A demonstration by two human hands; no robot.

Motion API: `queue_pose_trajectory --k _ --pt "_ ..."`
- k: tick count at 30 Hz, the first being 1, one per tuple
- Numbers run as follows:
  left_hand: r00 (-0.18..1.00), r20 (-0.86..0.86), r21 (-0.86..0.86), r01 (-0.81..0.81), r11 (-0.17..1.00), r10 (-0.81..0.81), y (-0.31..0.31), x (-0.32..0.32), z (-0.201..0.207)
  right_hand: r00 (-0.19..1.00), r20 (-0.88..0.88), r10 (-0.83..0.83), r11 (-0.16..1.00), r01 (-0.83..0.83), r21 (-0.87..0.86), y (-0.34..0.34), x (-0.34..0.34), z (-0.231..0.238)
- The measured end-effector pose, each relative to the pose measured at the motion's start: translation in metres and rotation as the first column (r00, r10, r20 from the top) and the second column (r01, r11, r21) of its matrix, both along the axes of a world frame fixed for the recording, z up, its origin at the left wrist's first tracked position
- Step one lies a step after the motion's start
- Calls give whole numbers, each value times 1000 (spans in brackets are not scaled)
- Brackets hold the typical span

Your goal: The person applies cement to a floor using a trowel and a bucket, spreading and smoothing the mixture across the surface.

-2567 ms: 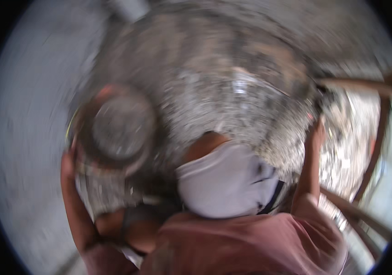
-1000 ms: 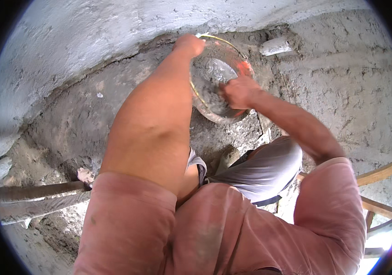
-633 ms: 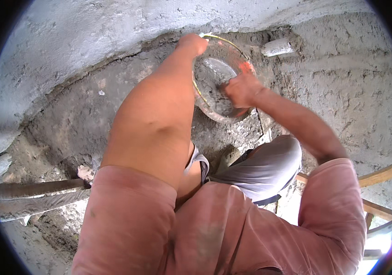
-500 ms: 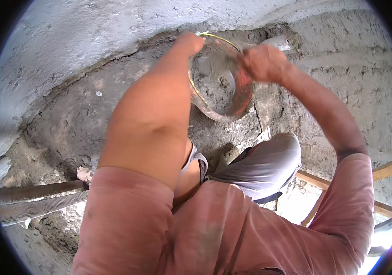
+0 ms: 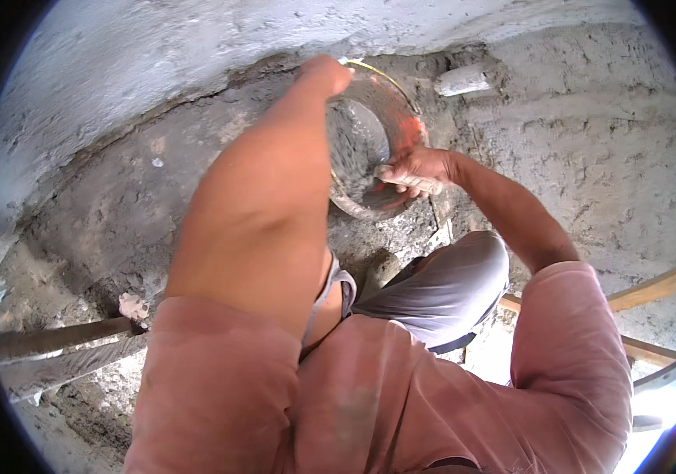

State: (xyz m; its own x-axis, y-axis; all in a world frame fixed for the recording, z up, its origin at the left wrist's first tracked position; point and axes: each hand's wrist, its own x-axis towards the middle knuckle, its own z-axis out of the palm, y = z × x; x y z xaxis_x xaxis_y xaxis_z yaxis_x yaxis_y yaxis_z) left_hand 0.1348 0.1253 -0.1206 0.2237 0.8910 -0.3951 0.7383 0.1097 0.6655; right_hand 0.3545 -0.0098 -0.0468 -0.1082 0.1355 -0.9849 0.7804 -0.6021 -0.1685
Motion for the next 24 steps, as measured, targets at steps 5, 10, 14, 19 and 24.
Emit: queue_pose_trajectory --k 5,10,14,19,24 --pt "996 84 12 21 1000 -22 0 -7 0 773 -351 -529 849 481 -221 6 34 44" --pt "996 88 24 -8 1000 6 6 2 9 830 344 439 590 -555 586 38 25 75" --pt "999 7 -40 40 998 -39 5 -2 16 193 706 682 69 -977 200 -4 -59 31" --pt "997 62 23 -53 998 51 7 -17 -2 86 590 803 1 -990 143 -1 -76 95" --pt "999 -28 46 45 998 -43 8 1 -4 270 793 546 177 -962 206 21 -56 46"
